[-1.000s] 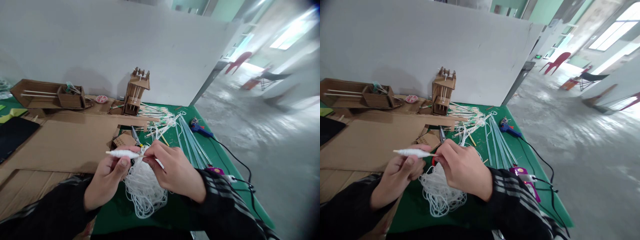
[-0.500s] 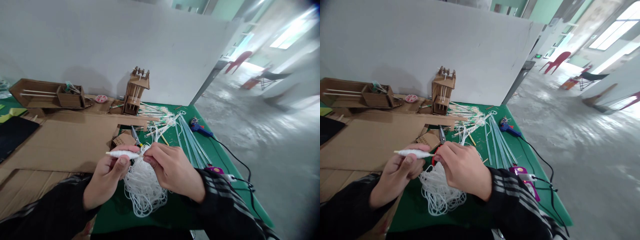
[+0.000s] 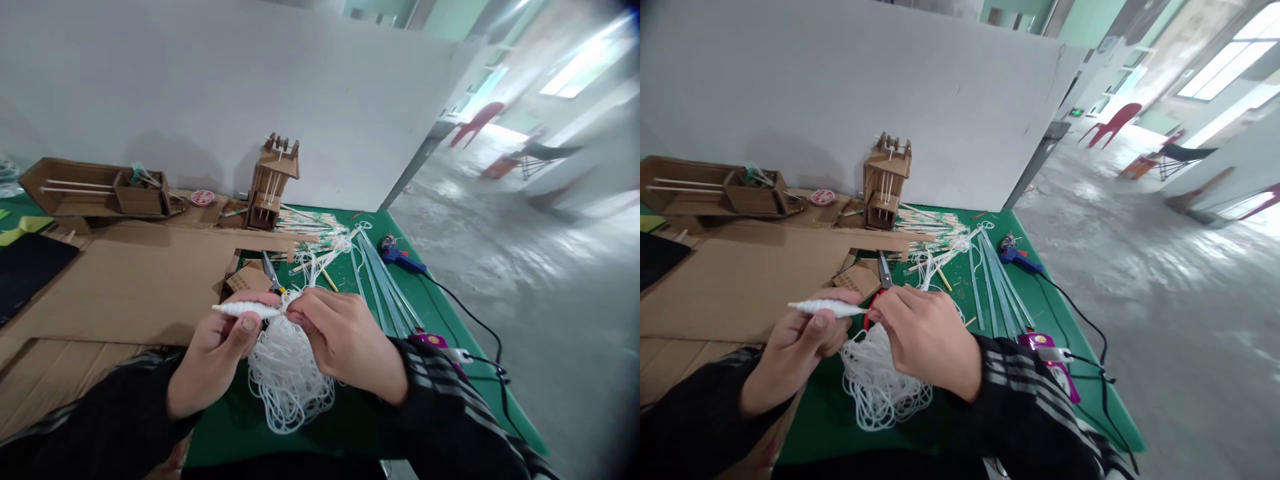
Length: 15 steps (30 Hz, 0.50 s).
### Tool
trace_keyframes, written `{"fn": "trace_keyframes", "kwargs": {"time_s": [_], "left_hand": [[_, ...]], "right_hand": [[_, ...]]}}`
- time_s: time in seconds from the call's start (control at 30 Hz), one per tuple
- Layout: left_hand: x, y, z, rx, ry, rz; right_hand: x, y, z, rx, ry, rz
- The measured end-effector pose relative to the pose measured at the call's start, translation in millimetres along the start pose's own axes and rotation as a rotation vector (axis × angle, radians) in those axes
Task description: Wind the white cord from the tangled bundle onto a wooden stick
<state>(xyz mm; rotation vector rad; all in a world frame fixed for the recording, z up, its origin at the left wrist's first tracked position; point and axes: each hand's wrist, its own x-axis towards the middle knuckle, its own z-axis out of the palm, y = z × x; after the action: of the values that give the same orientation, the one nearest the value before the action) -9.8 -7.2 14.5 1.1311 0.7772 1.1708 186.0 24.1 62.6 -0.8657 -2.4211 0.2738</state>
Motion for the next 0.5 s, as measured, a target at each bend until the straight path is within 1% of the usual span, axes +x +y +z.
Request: {"fn": "trace_keyframes", "kwargs": {"time_s": [0.07, 0.13, 0.17, 0.23, 0.27, 0.3, 0.33, 0.4, 0.43, 0.5], "left_hand": [[0.1, 0.3, -0.1, -0.003, -0.004, 0.002], [0.5, 0.4, -0.2, -0.008, 0.012, 0.009], [0.8, 0.5, -0.2, -0.012, 0.026, 0.013], [1.2, 1.0, 0.3, -0.031, 0.062, 0.027], [1.2, 1.5, 0.8, -0.046, 0.080, 0.036], [1.1, 2.0, 1.5, -0.062, 0.094, 0.047], [0.9, 2.7, 2.3, -0.079, 0.106, 0.064], [0.0, 4.8, 4.2, -0.113, 0.121, 0.107], [-0.6, 6.3, 5.4, -0.128, 0.128, 0.123], [-1.6, 11.0, 8.1, -0.154, 0.148, 0.133]], "right_hand": [[1.6, -0.5, -1.3, 0.000, 0.000, -0.002], [1.1, -4.2, -4.0, -0.031, 0.039, -0.013], [-0.5, -7.4, -5.2, -0.062, 0.098, -0.025], [-7.1, -16.0, -5.2, -0.122, 0.291, -0.075], [-11.6, -20.9, -3.2, -0.121, 0.400, -0.106], [-16.2, -25.7, 0.5, -0.093, 0.474, -0.144], [-20.6, -30.1, 5.6, -0.046, 0.467, -0.142], [-26.8, -36.4, 19.1, -0.017, 0.240, 0.012], [-28.3, -37.9, 26.4, -0.012, 0.149, 0.090], [-28.7, -38.1, 39.3, 0.011, 0.021, 0.190]]}}
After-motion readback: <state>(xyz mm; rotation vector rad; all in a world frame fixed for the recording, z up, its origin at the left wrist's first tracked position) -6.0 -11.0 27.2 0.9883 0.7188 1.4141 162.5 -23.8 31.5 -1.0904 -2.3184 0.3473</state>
